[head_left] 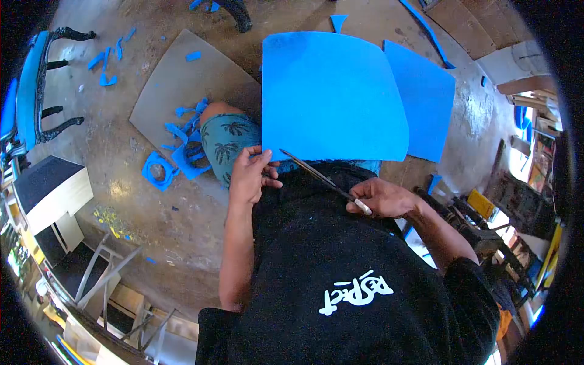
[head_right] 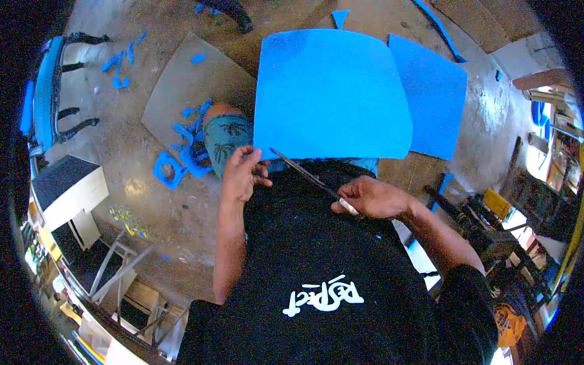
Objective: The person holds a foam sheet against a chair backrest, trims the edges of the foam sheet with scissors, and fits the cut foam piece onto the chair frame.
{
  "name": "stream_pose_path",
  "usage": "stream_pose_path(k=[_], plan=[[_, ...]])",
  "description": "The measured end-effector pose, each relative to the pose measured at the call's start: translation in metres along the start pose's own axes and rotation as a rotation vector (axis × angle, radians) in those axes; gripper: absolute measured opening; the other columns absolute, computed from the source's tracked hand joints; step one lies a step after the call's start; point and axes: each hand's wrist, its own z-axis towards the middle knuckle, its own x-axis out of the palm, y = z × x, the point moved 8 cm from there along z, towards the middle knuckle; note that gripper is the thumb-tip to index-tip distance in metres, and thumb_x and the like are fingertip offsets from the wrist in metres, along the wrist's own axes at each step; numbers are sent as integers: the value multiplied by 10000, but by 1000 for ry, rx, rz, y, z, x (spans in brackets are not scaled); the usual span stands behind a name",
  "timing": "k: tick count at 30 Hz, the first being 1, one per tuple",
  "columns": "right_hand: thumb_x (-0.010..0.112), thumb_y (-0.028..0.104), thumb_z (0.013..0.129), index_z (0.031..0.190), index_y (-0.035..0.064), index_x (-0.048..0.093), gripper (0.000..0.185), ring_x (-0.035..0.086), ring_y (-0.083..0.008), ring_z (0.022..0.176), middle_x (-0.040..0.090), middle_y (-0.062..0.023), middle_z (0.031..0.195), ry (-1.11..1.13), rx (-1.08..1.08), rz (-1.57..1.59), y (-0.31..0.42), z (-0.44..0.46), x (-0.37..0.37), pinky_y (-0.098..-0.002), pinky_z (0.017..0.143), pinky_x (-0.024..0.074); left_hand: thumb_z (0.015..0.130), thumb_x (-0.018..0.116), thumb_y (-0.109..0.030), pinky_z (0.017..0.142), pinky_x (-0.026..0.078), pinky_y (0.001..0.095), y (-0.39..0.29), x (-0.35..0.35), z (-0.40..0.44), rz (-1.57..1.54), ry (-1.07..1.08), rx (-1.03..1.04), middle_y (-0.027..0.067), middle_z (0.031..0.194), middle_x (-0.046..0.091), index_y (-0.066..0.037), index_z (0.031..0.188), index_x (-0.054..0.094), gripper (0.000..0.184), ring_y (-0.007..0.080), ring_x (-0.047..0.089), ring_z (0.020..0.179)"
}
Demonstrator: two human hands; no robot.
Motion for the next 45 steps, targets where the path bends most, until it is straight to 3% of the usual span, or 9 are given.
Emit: stream_pose_path(k=[8, 19, 21, 27, 29, 39, 41, 45], plan=[[653, 486, 887, 728, 106, 602, 415, 384, -56, 566, 455, 68, 610, -77, 12, 31, 17, 10, 0, -276, 521, 284, 915, 652, -200, 460, 563, 369, -2, 1, 0, 3, -5, 18, 133, 848, 619, -21, 1098, 470, 314, 176, 597, 602], [650, 477, 891, 711, 100, 585, 422, 394, -60, 569, 464, 60, 610, -77, -22, 14, 14, 10, 8, -281, 521, 293, 913, 658, -201, 468, 570, 376, 0, 3, 3, -39, 35, 22, 141, 865, 624, -24, 1093, 469, 316, 175, 603, 580], [649, 474, 892, 710, 99, 583, 422, 396, -59, 570, 464, 57, 609, -93, -10, -8, 17, 12, 7, -278, 518, 292, 917, 660, -189, 471, 579, 359, -5, 4, 1, -56, 19, 32, 164, 875, 607, 23, 1111, 414, 379, 172, 596, 593], [652, 489, 885, 710, 103, 569, 432, 402, -60, 569, 475, 49, 620, -108, -61, 180, 24, 31, 15, -263, 514, 285, 917, 655, -197, 483, 582, 366, -8, 5, 1, -73, 48, 48, 161, 871, 603, 23, 1125, 400, 396, 173, 595, 586], [651, 359, 924, 716, 124, 511, 344, 343, -47, 512, 427, 71, 595, -142, -37, 200, 29, 29, 16, -246, 479, 235, 917, 655, -195, 480, 581, 366, -7, 5, 3, -76, 54, 47, 164, 870, 602, 21, 1125, 403, 392, 174, 595, 582], [672, 347, 913, 731, 126, 564, 306, 355, -22, 520, 461, 82, 602, -178, -69, 98, 25, 31, 18, -239, 477, 244, 917, 649, -187, 468, 574, 378, -7, 2, 6, -61, 33, 51, 155, 861, 612, 11, 1141, 461, 354, 185, 599, 565], [661, 434, 899, 662, 117, 541, 413, 389, -50, 544, 464, 60, 592, -190, -52, 144, 27, 33, 20, -258, 502, 288, 916, 649, -185, 469, 574, 379, -7, 2, 5, -66, 43, 60, 156, 862, 611, 11, 1142, 460, 354, 184, 597, 562], [658, 365, 917, 706, 108, 553, 349, 365, -55, 517, 465, 51, 602, -223, -68, 214, 32, 43, 23, -248, 489, 259, 917, 653, -182, 473, 577, 367, -12, 5, -1, -83, 42, 61, 180, 866, 611, 13, 1111, 429, 354, 184, 593, 562]])
